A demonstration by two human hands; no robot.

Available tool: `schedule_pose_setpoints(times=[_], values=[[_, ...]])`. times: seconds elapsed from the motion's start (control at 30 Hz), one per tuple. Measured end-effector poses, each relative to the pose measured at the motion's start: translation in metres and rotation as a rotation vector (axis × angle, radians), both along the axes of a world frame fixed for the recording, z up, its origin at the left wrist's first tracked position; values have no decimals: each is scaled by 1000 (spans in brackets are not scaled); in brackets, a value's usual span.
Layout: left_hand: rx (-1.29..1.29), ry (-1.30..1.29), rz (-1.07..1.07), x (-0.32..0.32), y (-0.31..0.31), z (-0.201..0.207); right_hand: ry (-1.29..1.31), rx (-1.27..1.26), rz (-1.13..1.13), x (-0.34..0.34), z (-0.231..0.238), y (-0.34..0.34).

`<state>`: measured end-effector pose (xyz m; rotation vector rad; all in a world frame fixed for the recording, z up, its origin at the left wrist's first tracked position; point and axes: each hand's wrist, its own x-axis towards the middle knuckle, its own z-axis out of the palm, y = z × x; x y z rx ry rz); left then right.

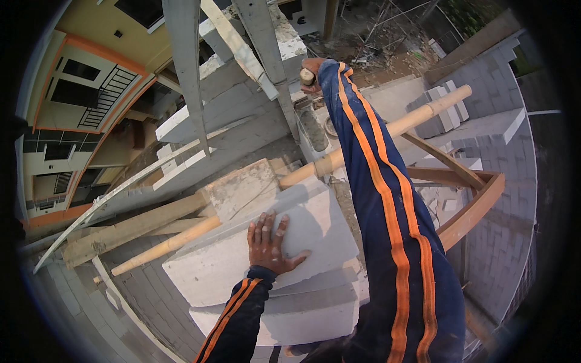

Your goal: The person applies mortar to a wall using a trowel and places white rectangular tiles into the wet mortar. They repeatedly scoop mortar from a bucket, spread it along the wall, and press tiles into place, adjusting their position as needed.

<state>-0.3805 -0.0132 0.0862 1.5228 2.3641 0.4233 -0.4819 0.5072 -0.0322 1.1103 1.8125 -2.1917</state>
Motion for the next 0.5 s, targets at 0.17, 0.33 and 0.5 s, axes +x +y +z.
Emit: schedule_pose_setpoints(times=[0.17,0.33,0.5], values=[[-15,-1,3,0,0,1,-280,42,54,20,60,0],[-20,7,0,0,1,1,-391,-171,-7,120,47,-27],[-25,28,-8,0,2,-1,-82,512,511,135,-70,-40]])
